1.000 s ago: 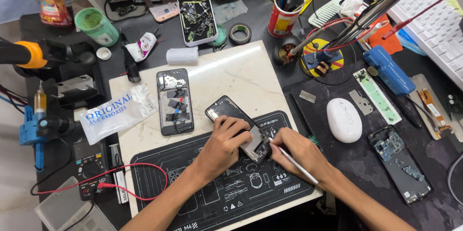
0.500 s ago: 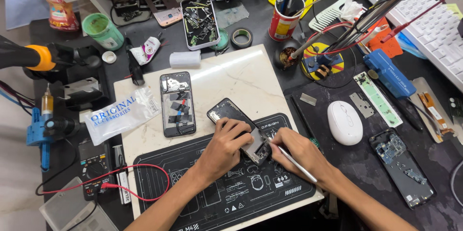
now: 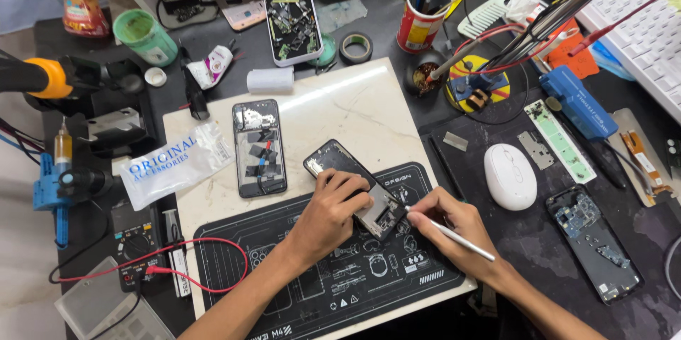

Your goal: The person uses a thin metal pry tool to carefully detach internal components and the screen frame from a disassembled smartphone on a repair bench.

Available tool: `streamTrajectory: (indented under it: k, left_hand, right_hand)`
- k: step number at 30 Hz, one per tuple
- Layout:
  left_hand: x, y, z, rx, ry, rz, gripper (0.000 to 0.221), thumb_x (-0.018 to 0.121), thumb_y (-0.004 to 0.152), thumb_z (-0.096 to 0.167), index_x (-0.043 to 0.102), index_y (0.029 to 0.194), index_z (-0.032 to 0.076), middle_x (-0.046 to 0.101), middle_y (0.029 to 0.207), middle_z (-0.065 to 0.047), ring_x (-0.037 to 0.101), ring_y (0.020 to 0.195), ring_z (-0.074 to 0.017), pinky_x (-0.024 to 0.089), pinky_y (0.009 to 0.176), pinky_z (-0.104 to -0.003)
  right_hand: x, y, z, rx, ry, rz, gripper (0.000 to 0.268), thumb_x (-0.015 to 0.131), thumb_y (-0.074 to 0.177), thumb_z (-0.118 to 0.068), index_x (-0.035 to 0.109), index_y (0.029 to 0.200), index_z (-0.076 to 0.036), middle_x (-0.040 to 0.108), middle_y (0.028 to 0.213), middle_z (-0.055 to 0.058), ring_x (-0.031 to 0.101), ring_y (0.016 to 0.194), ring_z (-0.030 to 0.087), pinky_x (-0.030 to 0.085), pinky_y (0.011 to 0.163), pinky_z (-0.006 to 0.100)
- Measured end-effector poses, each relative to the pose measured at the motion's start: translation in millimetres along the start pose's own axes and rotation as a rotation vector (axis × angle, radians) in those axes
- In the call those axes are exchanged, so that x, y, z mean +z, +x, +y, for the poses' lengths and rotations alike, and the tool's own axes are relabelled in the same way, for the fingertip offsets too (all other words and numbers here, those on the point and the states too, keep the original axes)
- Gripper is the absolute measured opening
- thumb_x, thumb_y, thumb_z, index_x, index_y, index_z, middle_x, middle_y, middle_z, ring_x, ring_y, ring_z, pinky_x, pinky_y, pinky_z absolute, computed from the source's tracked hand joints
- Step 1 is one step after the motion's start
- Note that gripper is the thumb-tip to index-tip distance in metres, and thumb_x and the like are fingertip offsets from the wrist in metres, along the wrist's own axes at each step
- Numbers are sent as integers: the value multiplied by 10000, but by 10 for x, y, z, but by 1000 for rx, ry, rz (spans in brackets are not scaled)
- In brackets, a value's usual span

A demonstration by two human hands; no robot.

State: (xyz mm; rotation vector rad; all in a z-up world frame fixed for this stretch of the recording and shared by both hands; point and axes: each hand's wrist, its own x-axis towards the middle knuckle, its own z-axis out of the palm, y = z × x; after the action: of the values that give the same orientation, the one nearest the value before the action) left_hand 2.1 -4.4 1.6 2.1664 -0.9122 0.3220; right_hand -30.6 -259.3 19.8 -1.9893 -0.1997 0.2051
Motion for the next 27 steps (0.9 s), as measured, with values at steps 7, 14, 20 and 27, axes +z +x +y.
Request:
streamTrajectory:
  k: [7, 14, 20, 27]
  left_hand:
    - [13, -15, -17, 18, 23, -5, 306, 638, 696, -172, 663, 922, 33, 665, 1101, -75, 616, 1126, -260, 423, 1011, -442]
    - [0, -12, -11, 5, 19, -21, 318, 647, 687, -171, 666, 931, 31, 660, 1101, -74, 614, 1131, -259, 420, 1022, -452]
    - [24, -14, -17, 9, 33, -19, 322, 646, 682, -176, 671, 922, 36, 667, 1107, -72, 615, 1135, -256, 424, 1023, -451]
    - [39, -27, -22, 1, 33, -17, 297, 665, 714, -165, 686, 920, 49, 680, 1117, -58, 620, 1147, -244, 428, 1039, -446]
  right_hand:
    - [27, -131, 109, -12, -61, 73, 124, 721, 881, -122, 673, 923, -16, 652, 641, 18, 529, 533, 32, 385, 468, 215]
    - [11, -145, 145, -32, -68, 109, 115, 712, 881, -104, 637, 889, -17, 664, 644, 24, 556, 518, 40, 409, 448, 212]
    - [15, -148, 161, -109, -123, 75, 127, 713, 878, -120, 632, 893, -23, 698, 724, 25, 602, 535, 47, 460, 454, 216]
    - [16, -134, 155, -142, -206, 62, 133, 717, 867, -128, 637, 914, -32, 711, 741, 37, 647, 549, 65, 493, 456, 226]
